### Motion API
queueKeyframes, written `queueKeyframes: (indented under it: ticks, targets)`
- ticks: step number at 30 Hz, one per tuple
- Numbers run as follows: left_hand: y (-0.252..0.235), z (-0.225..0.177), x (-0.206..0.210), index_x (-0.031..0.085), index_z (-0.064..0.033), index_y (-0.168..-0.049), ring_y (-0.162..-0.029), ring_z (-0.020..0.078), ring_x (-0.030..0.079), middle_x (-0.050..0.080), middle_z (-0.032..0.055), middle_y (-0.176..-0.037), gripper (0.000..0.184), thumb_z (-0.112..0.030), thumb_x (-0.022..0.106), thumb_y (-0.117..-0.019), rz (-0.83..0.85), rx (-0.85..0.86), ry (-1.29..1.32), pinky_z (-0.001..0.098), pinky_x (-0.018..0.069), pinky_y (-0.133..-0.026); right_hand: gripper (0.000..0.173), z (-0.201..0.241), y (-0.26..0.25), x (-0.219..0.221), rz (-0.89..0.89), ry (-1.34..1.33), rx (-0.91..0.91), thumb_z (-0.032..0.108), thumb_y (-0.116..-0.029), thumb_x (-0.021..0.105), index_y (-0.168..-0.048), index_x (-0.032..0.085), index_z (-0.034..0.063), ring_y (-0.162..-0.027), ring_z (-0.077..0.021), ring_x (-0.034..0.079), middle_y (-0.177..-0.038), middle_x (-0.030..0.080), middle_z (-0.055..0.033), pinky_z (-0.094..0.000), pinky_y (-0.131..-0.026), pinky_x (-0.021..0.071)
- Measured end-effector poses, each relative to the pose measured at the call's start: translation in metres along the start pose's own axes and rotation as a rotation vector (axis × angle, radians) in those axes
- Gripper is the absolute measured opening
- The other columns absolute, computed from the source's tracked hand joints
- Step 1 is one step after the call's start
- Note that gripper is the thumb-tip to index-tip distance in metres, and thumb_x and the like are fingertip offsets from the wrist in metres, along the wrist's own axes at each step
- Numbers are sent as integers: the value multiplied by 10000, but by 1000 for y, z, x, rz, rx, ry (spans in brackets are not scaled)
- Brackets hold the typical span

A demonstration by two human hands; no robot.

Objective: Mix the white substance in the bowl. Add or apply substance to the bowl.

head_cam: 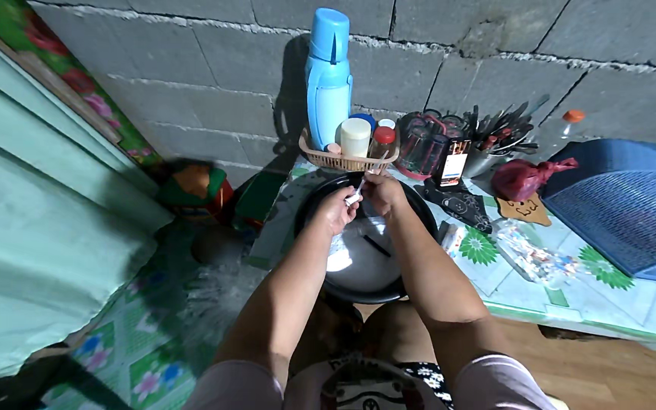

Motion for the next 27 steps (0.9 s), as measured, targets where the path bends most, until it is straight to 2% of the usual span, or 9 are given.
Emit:
queueKeyframes:
  ticks: [4, 6, 9, 13, 16, 21, 25, 27]
  targets:
    - [1, -4, 2, 625, -104, -1118, -713, 103, 595, 651, 29, -928, 172, -252, 583, -1040, 17, 37, 47, 234, 508, -653, 92, 3, 1, 1, 7, -28, -14, 152, -1051, 567, -1078, 590, 66, -781, -149, 621, -905, 641, -52, -327, -699, 540]
    - [2, -9, 3, 644, -93, -1146, -790, 107, 612, 649, 27, -972, 161, -171, 640, -1005, 44, 94, 53, 246, 530, -739, 77, 7, 1, -1, -3, -70, -43, 154, -1060, 551, -1050, 575, 82, -769, -142, 619, -891, 636, -40, -320, -691, 538]
    - [4, -14, 3, 593, -55, -1251, -869, 130, 620, 640, 63, -1080, 306, -2, 650, -955, 58, 148, 28, 279, 542, -813, 74, 10, 0, -5, -28, -126, -60, 161, -1060, 552, -1065, 573, 90, -753, -142, 610, -880, 624, -34, -323, -679, 539]
    - [3, -14, 1, 606, -50, -1266, -864, 133, 628, 652, 60, -1046, 309, -22, 663, -963, 37, 157, 14, 284, 543, -811, 226, 11, 2, -13, -92, -103, -34, 260, -1076, 537, -1181, 611, 75, -757, -159, 619, -902, 637, -51, -337, -672, 535]
    - [4, -15, 0, 621, -55, -1243, -847, 126, 619, 647, 49, -1019, 289, -42, 683, -960, 21, 167, 2, 282, 539, -808, 272, 19, 4, -24, -184, 18, -81, 248, -1080, 523, -1223, 609, 33, -712, -161, 623, -906, 641, -76, -332, -645, 553]
    - [4, -19, -5, 614, -63, -1276, -927, 139, 634, 657, 63, -1120, 335, -44, 695, -952, -36, 210, -14, 296, 539, -849, 306, 25, 8, -33, -231, 117, -81, 268, -1101, 476, -1183, 613, 7, -690, -168, 639, -886, 652, -91, -339, -644, 568]
    - [3, -37, -25, 608, -2, -1248, -881, 127, 628, 652, 79, -1076, 325, 28, 668, -930, -164, 341, 133, 279, 551, -809, 270, 53, 12, -56, -361, 166, -283, 196, -1089, 496, -1130, 633, -33, -707, -144, 601, -871, 625, -92, -334, -689, 546]
    - [12, -40, -29, 592, -12, -1268, -868, 115, 624, 646, 61, -1045, 320, 1, 660, -955, -179, 345, 168, 267, 546, -808, 266, 56, 14, -58, -384, 165, -293, 186, -1089, 502, -1116, 641, -40, -705, -138, 606, -859, 629, -91, -325, -691, 550]
Point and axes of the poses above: each hand's wrist, its own y-axis away from the middle knuckle, its own x-axis out of the palm, z = x × y, the point moved 10 cm from there along -y, towards the middle knuckle
